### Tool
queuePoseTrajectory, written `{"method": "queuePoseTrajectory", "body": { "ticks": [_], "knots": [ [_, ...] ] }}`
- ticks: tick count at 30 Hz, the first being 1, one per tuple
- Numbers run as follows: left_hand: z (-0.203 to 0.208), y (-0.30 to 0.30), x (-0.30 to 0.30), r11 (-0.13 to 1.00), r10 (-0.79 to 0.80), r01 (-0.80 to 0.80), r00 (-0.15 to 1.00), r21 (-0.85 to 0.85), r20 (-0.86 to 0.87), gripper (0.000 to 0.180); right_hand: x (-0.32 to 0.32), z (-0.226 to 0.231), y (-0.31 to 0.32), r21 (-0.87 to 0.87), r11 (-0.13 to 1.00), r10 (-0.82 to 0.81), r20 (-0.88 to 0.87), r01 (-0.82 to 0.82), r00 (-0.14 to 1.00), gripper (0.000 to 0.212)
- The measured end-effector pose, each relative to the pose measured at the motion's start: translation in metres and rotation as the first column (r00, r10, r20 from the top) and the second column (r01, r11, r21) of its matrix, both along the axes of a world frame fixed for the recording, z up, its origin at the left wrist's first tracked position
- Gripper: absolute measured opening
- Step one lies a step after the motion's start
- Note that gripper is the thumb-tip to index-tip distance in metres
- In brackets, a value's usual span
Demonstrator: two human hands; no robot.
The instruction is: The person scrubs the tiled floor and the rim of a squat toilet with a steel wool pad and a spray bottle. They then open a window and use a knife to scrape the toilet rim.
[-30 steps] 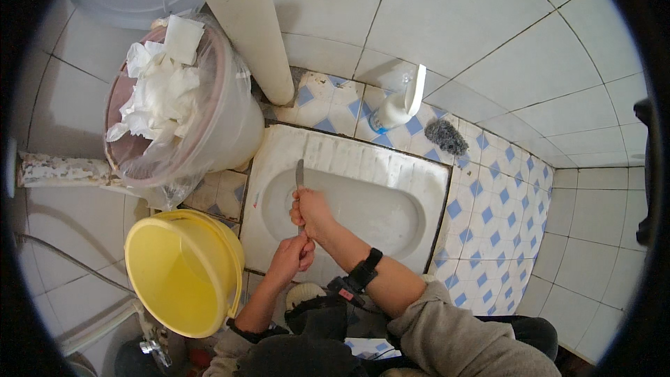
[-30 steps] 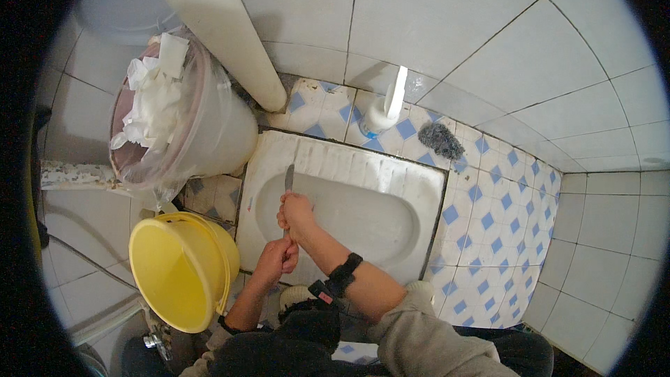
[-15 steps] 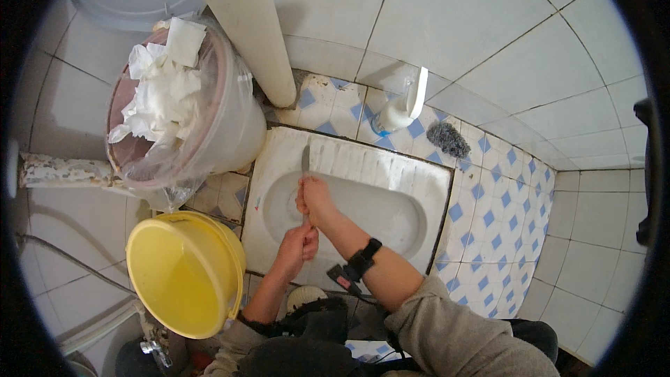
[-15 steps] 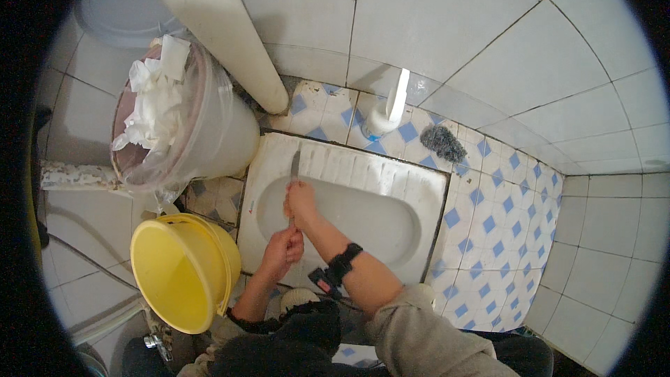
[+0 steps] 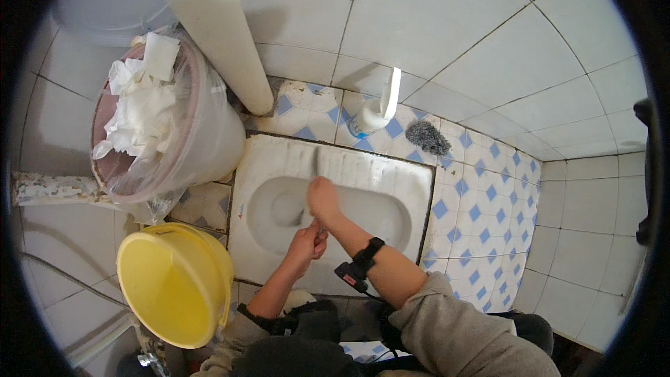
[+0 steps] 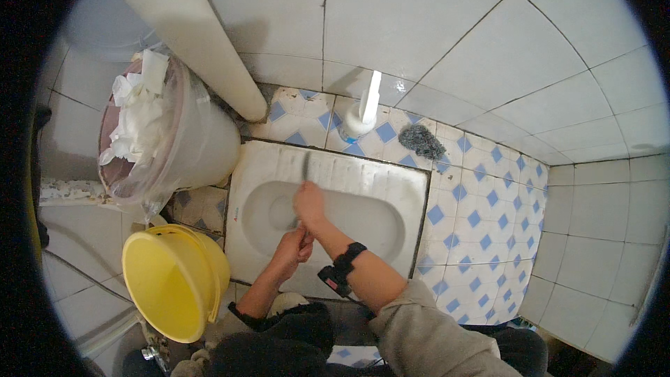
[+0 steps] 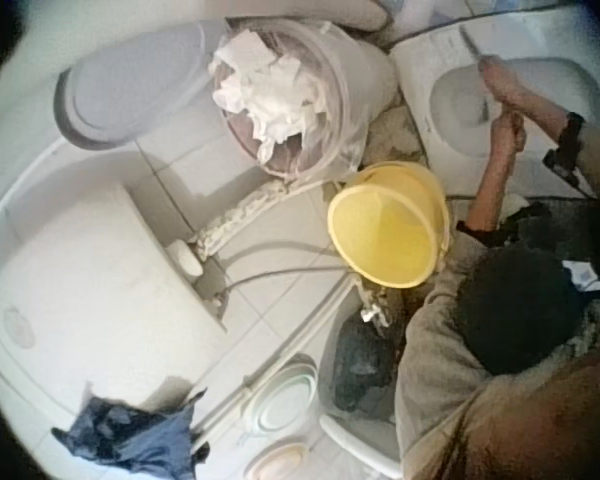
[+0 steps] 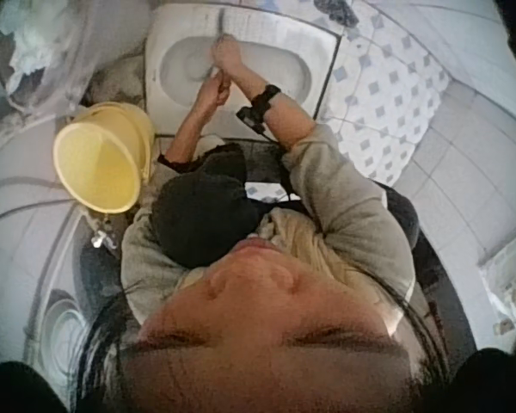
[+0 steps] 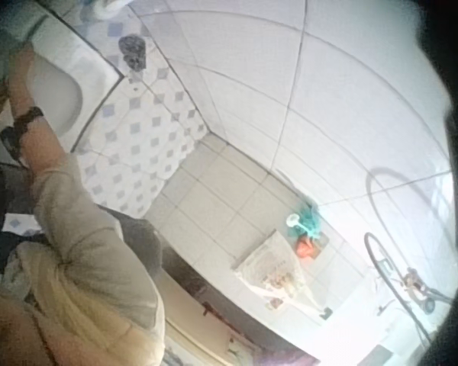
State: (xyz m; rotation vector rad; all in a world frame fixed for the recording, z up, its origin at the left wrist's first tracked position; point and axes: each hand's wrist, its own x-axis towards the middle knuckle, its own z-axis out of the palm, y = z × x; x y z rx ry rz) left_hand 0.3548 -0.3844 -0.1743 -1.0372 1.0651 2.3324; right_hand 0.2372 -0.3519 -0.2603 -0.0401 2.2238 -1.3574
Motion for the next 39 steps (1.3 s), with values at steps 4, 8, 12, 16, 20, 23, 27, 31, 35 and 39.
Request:
{"method": "queuePoseTrajectory", "body": {
  "ticks": [4,8,12,16,20,23,27,31,35,39],
  "knots": [
    [0.01,-0.006,-0.002,0.995,0.087,-0.086,0.996,-0.056,0.03,0.045,-0.001,0.01,-0.01,-0.034,0.999,0.029,0.015,-0.028,0.999,0.032],
    [0.015,-0.005,-0.014,0.991,-0.095,0.094,0.995,-0.093,-0.013,0.048,-0.007,0.031,0.016,-0.118,0.947,-0.279,0.151,0.298,0.948,0.031],
    [0.017,0.003,-0.015,0.991,-0.114,0.112,0.993,-0.072,-0.025,0.049,-0.009,0.047,0.027,-0.171,0.8,-0.413,0.538,0.575,0.735,0.023],
    [0.018,0.005,-0.016,0.991,-0.101,0.1,0.995,-0.084,-0.002,0.05,-0.012,0.053,0.027,-0.197,0.856,-0.306,0.553,0.478,0.775,0.023],
    [0.012,0.015,-0.03,0.976,-0.216,0.215,0.976,-0.01,-0.044,0.05,-0.018,0.052,0.046,-0.077,0.729,-0.581,0.457,0.68,0.674,0.022],
    [0.014,0.025,-0.021,0.984,-0.176,0.175,0.984,-0.012,-0.027,0.05,-0.017,0.044,0.052,-0.097,0.92,-0.304,0.437,0.38,0.847,0.026],
    [0.013,0.026,-0.014,0.987,-0.15,0.151,0.988,-0.046,0.043,0.051,-0.01,0.035,0.052,-0.13,0.97,-0.151,0.343,0.206,0.927,0.033],
    [0.004,0.029,-0.019,0.967,-0.255,0.255,0.967,-0.001,-0.02,0.051,-0.009,0.034,0.059,-0.102,0.893,-0.413,0.206,0.439,0.887,0.033],
    [-0.001,0.034,-0.017,0.984,-0.177,0.177,0.984,0.008,-0.011,0.05,-0.014,0.035,0.064,-0.103,0.959,-0.231,0.255,0.264,0.939,0.036],
    [-0.004,0.037,-0.021,0.98,-0.196,0.197,0.98,0.034,-0.026,0.049,-0.019,0.033,0.066,-0.026,0.937,-0.332,0.243,0.348,0.911,0.039]
  ]
}}
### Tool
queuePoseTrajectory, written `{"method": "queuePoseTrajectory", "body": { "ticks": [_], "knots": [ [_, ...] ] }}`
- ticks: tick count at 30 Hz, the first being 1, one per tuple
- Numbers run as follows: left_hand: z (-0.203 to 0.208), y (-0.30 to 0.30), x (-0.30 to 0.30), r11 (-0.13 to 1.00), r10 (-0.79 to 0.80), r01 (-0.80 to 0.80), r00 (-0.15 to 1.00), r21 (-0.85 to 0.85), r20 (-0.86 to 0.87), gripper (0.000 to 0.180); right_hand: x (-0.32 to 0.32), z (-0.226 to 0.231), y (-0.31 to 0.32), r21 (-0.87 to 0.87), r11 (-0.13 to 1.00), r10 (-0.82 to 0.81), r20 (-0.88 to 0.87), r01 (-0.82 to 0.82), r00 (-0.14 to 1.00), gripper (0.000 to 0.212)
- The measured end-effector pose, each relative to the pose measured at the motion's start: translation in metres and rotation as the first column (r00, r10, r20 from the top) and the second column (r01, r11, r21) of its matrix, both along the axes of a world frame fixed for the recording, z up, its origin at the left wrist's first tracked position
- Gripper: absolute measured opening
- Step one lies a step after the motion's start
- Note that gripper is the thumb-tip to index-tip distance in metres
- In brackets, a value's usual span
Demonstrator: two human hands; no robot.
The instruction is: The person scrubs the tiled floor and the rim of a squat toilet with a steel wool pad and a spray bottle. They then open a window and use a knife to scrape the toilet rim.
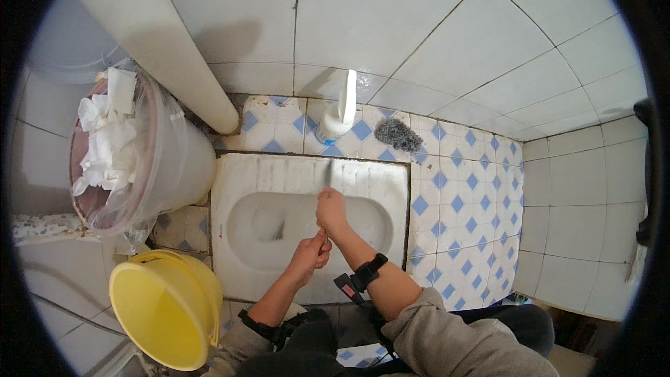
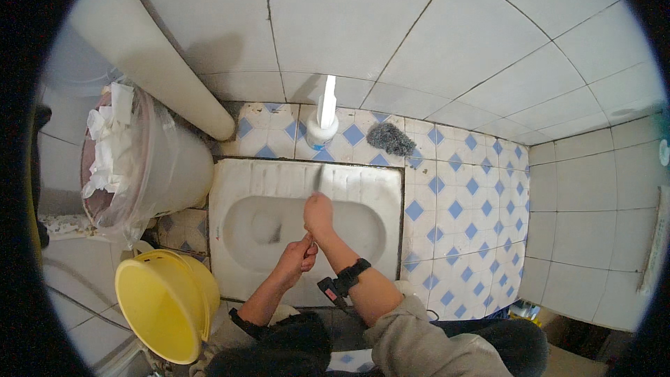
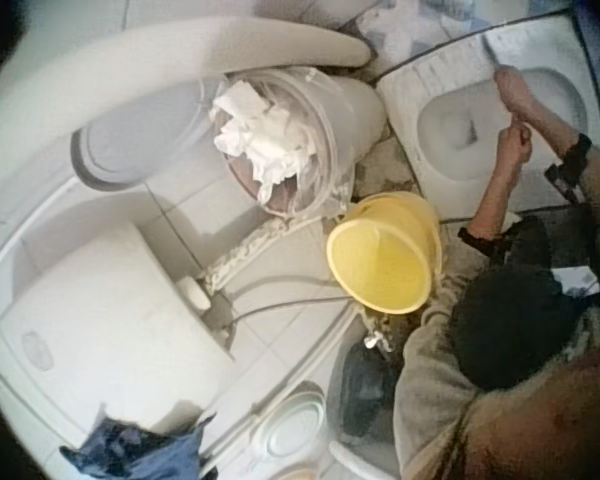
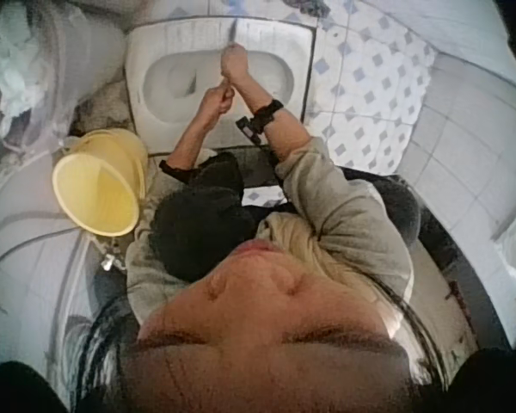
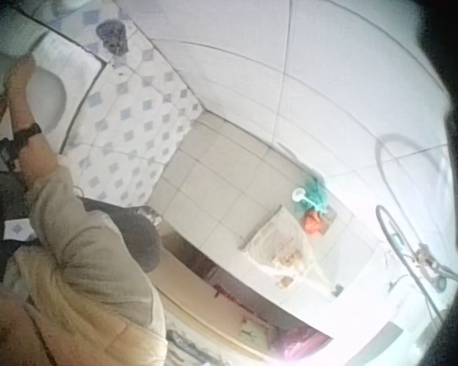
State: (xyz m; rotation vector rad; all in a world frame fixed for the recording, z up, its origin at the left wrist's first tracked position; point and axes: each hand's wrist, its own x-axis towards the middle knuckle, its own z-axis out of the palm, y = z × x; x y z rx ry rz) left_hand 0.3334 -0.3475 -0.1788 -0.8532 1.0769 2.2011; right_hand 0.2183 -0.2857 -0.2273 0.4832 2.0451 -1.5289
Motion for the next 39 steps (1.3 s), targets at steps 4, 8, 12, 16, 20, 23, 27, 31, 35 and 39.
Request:
{"method": "queuePoseTrajectory", "body": {
  "ticks": [4,8,12,16,20,23,27,31,35,39],
  "knots": [
    [0.002,0.001,-0.001,1.0,0.007,-0.007,1.0,0.004,-0.017,0.05,-0.001,-0.009,-0.005,0.021,1.0,-0.012,-0.051,0.013,0.999,0.041],
    [0.006,-0.005,0.008,0.994,0.097,-0.097,0.995,-0.041,-0.008,0.051,0.003,-0.018,-0.017,-0.199,0.953,0.243,0.052,-0.228,0.969,0.04],
    [0.001,-0.006,0.006,0.998,0.046,-0.046,0.999,0.041,-0.001,0.049,0.007,-0.02,-0.017,0.089,0.995,0.053,-0.17,-0.038,0.984,0.034],
    [-0.002,-0.005,0.009,0.995,0.1,-0.1,0.994,0.0,0.05,0.048,0.009,-0.025,-0.012,0.153,0.975,0.177,-0.091,-0.162,0.98,0.033],
    [-0.003,-0.004,0.007,0.999,0.05,-0.051,0.999,0.013,0.019,0.05,0.007,-0.027,-0.007,0.138,0.962,0.258,-0.161,-0.238,0.953,0.036],
    [-0.006,-0.001,0.001,0.999,-0.025,0.024,1.0,0.041,0.012,0.049,0.003,-0.018,-0.002,0.341,0.939,-0.004,-0.104,0.039,0.995,0.037],
    [-0.005,0.002,0.008,0.996,0.087,-0.088,0.996,0.022,0.008,0.049,0.001,0.0,-0.011,0.091,0.945,0.321,-0.065,-0.315,0.945,0.039],
    [-0.008,0.0,0.005,1.0,0.025,-0.025,1.0,0.016,-0.002,0.049,-0.001,-0.001,-0.011,0.066,0.976,0.204,0.067,-0.209,0.977,0.036],
    [-0.008,0.002,0.005,0.999,-0.01,0.01,1.0,0.039,0.01,0.05,0.004,-0.018,-0.003,0.271,0.955,0.205,-0.299,-0.124,0.932,0.035],
    [-0.002,-0.001,0.012,0.998,0.051,-0.052,0.998,0.032,0.031,0.05,0.009,-0.018,-0.004,0.143,0.959,0.26,-0.099,-0.245,0.961,0.035]
  ]
}}
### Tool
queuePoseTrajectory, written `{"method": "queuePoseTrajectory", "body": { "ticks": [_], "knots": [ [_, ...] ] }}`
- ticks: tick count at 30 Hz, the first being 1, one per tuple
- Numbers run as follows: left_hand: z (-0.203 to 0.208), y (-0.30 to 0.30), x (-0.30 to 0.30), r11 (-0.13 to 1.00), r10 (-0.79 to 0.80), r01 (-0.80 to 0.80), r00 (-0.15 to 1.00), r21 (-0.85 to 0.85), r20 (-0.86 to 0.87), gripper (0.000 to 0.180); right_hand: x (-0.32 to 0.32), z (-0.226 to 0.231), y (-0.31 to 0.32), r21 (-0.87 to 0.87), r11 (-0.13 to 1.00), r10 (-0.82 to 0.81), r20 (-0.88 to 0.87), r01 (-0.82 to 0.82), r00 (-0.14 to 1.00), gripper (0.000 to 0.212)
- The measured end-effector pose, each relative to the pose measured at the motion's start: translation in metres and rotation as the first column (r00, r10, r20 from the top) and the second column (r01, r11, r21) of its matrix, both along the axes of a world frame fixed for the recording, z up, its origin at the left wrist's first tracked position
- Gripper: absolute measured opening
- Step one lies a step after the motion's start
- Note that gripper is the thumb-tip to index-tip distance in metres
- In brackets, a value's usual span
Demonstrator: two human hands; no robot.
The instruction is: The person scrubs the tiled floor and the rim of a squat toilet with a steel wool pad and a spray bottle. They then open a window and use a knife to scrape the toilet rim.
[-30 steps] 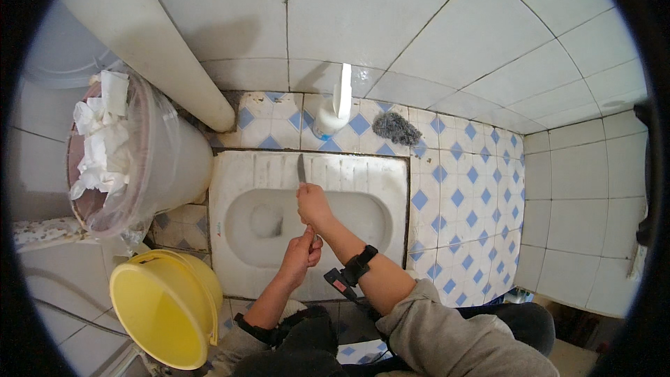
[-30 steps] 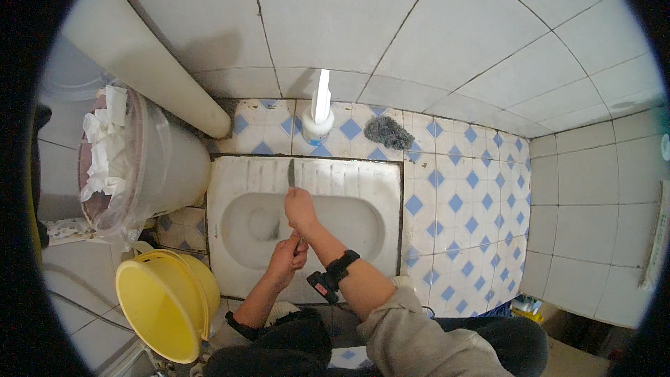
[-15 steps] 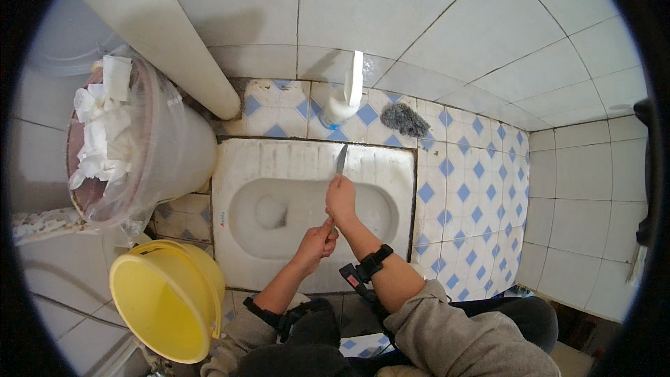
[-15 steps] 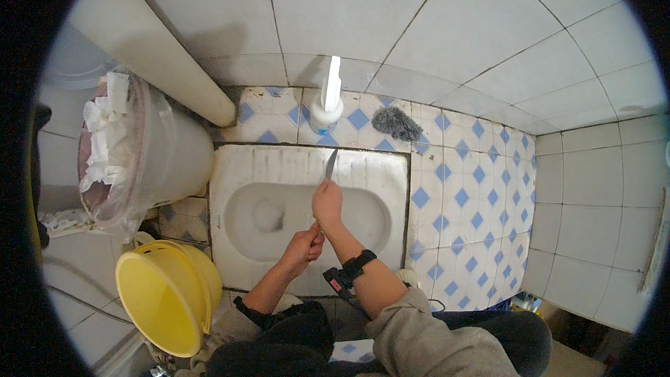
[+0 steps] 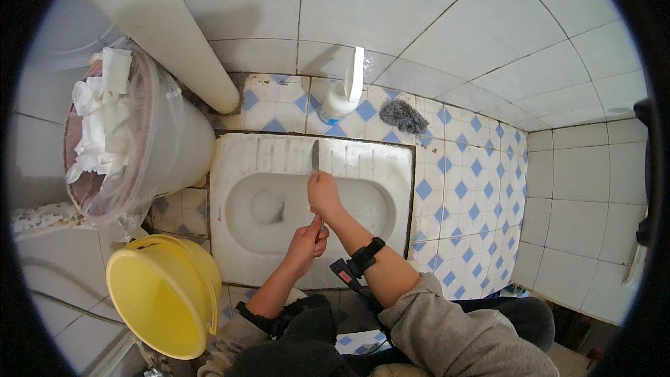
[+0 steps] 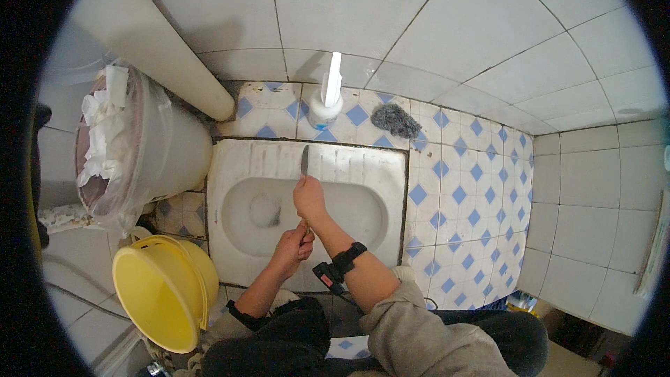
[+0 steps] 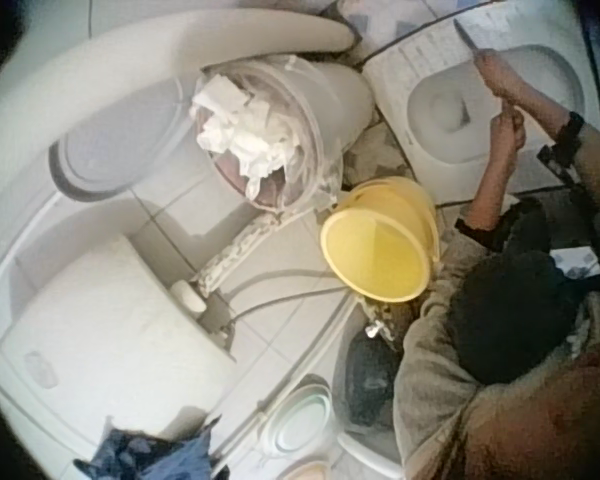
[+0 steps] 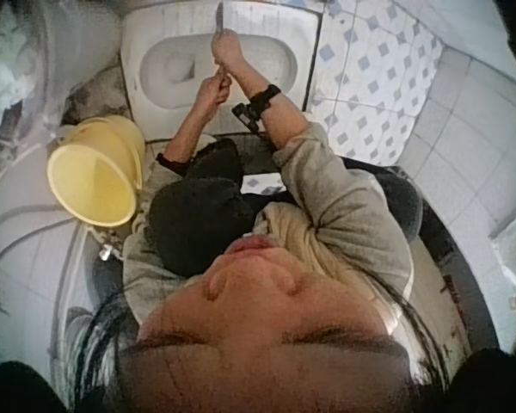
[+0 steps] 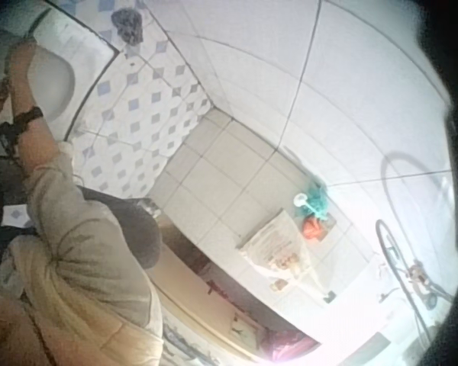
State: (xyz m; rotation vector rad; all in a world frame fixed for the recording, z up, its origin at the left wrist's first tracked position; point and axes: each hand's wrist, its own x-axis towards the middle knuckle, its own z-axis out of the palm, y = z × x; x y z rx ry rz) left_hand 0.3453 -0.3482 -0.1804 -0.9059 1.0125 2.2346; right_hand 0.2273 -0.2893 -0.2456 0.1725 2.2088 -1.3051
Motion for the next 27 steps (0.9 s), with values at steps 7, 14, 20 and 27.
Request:
{"method": "queuePoseTrajectory", "body": {
  "ticks": [7,14,20,27],
  "knots": [
    [0.012,-0.006,-0.003,0.997,0.004,-0.002,1.0,-0.08,0.028,0.048,-0.004,0.032,-0.014,-0.136,0.973,-0.156,0.222,0.189,0.963,0.035],
    [0.012,-0.007,-0.016,0.978,0.209,-0.21,0.977,0.016,0.049,0.031,-0.015,0.036,-0.012,-0.338,0.848,-0.175,0.548,0.408,0.818,0.031],
    [-0.016,-0.022,-0.041,0.946,0.231,-0.238,0.971,0.222,0.06,0.023,-0.019,0.014,0.021,-0.163,0.984,-0.026,0.245,0.068,0.969,0.034],
    [-0.027,-0.013,-0.03,0.918,0.395,-0.395,0.918,0.026,0.034,0.027,-0.003,0.005,-0.018,0.286,0.908,0.375,-0.234,-0.305,0.897,0.027]
  ]
}}
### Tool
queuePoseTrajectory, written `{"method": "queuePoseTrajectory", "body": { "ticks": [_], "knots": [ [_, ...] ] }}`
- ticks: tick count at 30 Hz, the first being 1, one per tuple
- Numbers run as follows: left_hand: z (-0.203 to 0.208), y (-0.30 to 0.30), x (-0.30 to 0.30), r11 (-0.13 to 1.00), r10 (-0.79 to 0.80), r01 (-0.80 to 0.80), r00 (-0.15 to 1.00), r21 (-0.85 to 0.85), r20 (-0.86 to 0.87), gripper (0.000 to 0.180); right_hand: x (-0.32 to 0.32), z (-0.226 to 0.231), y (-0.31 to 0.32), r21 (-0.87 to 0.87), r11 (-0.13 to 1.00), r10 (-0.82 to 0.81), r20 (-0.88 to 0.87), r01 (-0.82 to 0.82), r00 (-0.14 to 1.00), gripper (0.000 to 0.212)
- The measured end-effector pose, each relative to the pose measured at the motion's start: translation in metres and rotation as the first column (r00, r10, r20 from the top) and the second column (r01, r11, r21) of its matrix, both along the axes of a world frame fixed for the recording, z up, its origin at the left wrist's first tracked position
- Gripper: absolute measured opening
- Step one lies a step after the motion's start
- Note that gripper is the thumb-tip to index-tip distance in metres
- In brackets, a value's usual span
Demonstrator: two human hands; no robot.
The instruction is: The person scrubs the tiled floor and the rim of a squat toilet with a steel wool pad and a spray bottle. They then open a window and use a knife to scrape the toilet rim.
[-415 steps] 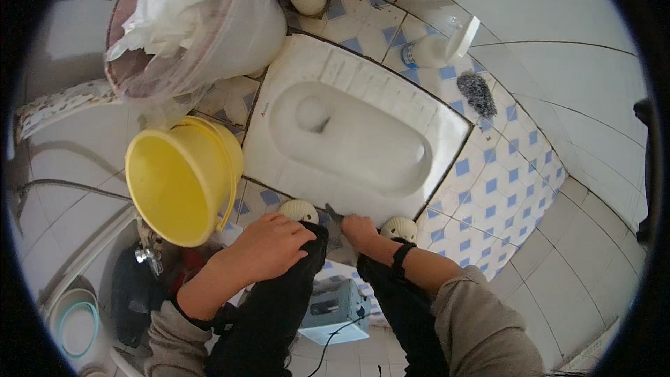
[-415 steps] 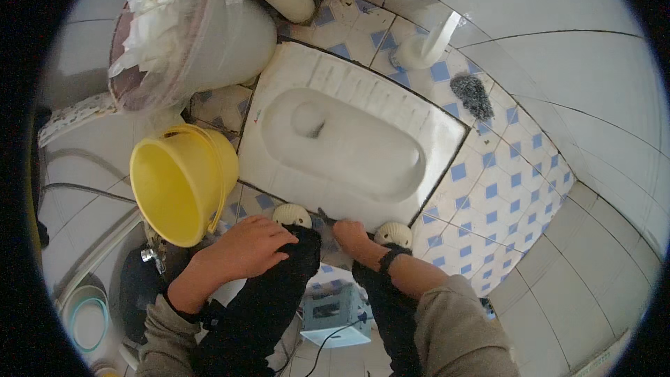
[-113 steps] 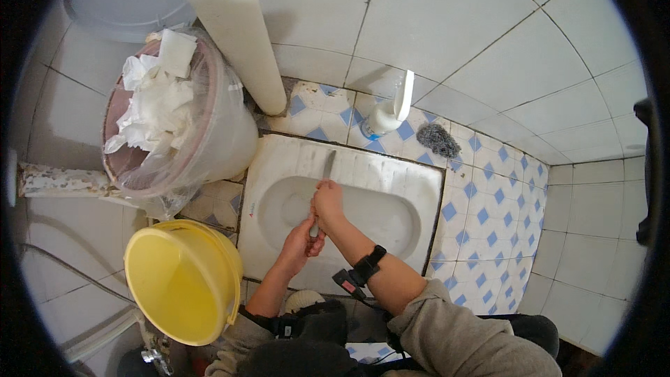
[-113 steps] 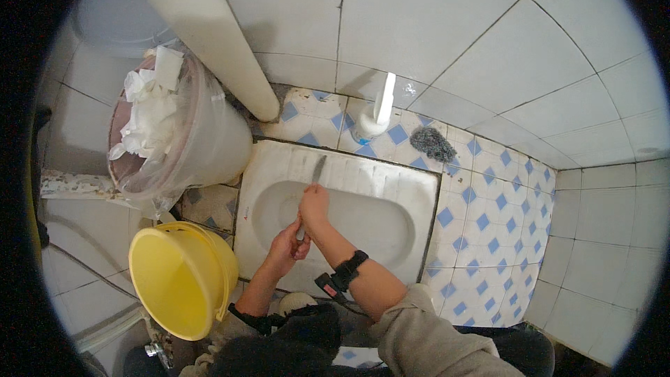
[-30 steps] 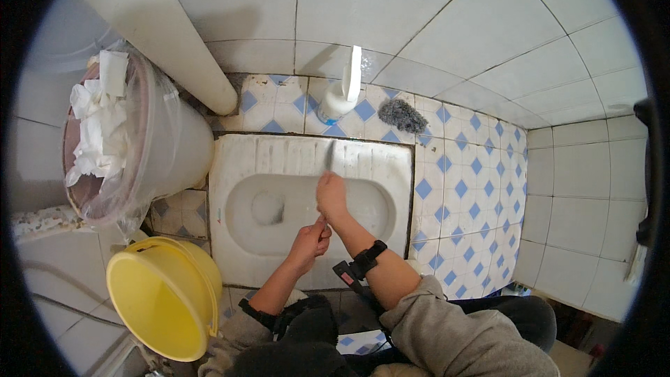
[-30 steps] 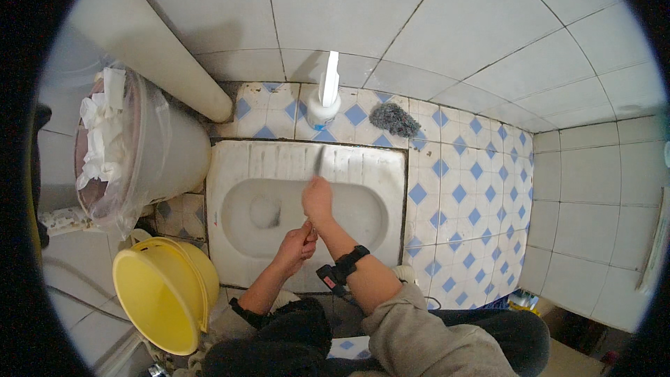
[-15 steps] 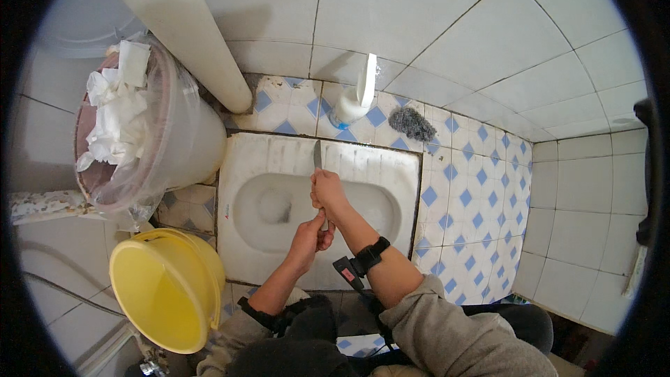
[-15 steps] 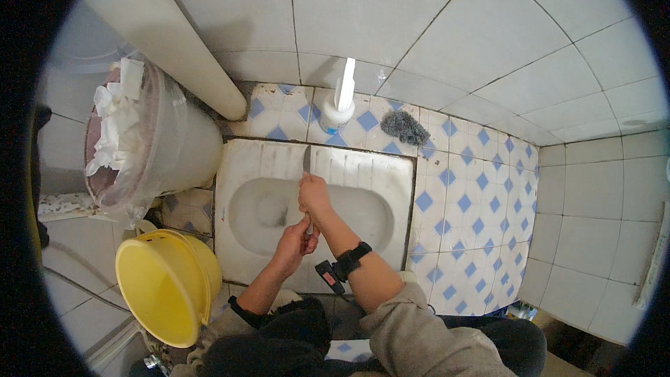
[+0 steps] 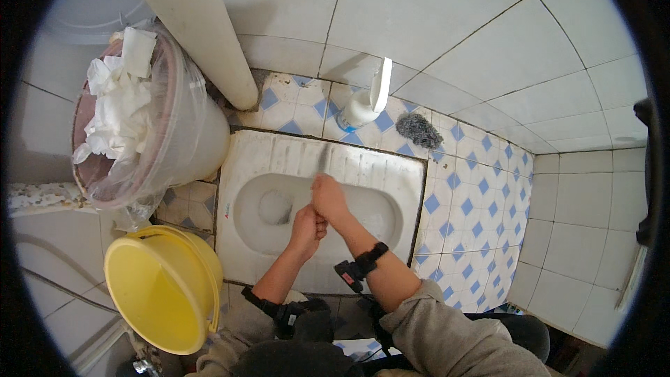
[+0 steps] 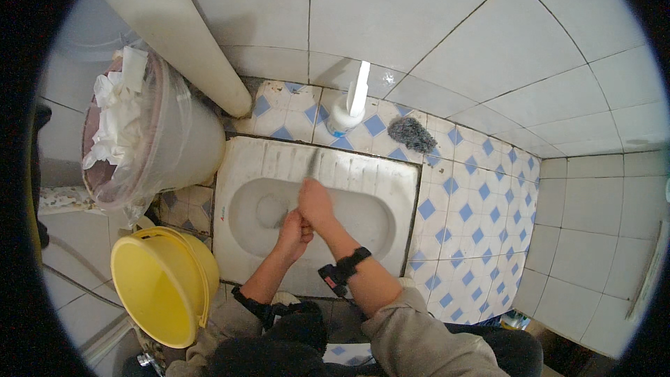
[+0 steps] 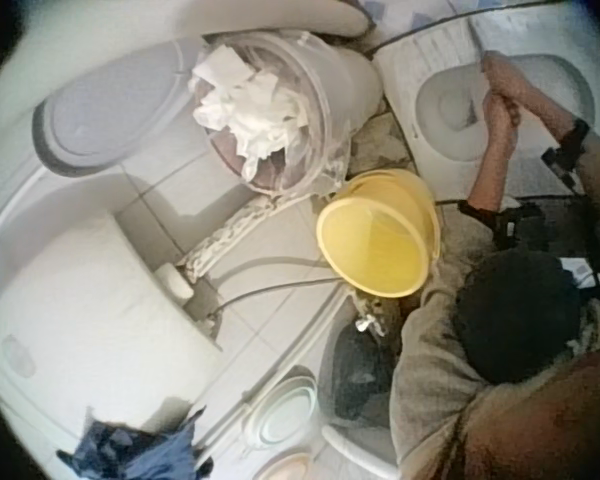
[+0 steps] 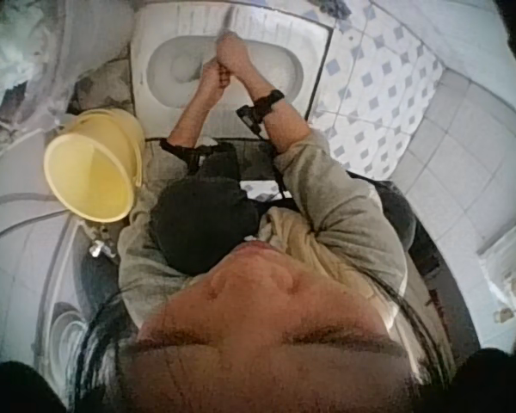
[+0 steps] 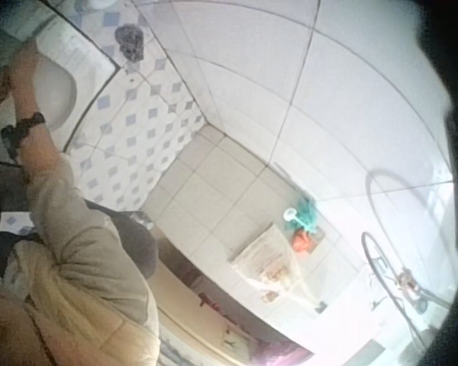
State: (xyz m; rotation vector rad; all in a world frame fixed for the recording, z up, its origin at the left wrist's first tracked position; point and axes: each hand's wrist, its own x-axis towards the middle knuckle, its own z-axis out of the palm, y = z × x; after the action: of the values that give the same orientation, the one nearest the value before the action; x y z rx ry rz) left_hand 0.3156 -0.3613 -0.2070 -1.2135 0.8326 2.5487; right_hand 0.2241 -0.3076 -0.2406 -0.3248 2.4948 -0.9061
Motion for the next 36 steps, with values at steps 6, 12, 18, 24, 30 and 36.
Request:
{"method": "queuePoseTrajectory", "body": {
  "ticks": [6,12,18,24,30,36],
  "knots": [
    [-0.002,-0.019,0.0,0.992,-0.065,0.065,0.998,0.104,0.003,0.027,0.001,0.013,-0.01,-0.032,0.996,-0.083,0.093,0.086,0.992,0.028],
    [0.008,-0.02,0.004,0.998,-0.006,0.01,0.998,-0.067,0.059,0.027,0.012,0.01,-0.027,-0.103,0.988,-0.118,-0.011,0.117,0.993,0.035],
    [0.011,-0.021,-0.011,0.967,-0.241,0.244,0.969,-0.072,0.05,0.026,0.004,-0.004,-0.005,-0.18,0.956,-0.214,0.109,0.231,0.971,0.031],
    [0.009,-0.013,0.005,0.988,-0.015,0.027,0.997,-0.155,0.08,0.024,0.014,-0.005,-0.021,-0.18,0.976,-0.123,-0.01,0.119,0.992,0.03],
    [0.0,-0.023,0.003,0.972,-0.201,0.205,0.979,-0.117,0.044,0.023,0.013,0.004,-0.019,-0.115,0.922,-0.358,0.111,0.37,0.927,0.03],
    [-0.001,-0.019,0.008,0.982,0.099,-0.092,0.994,-0.165,0.036,0.026,0.015,-0.004,-0.042,-0.138,0.989,-0.061,-0.067,0.051,0.996,0.038]
  ]
}}
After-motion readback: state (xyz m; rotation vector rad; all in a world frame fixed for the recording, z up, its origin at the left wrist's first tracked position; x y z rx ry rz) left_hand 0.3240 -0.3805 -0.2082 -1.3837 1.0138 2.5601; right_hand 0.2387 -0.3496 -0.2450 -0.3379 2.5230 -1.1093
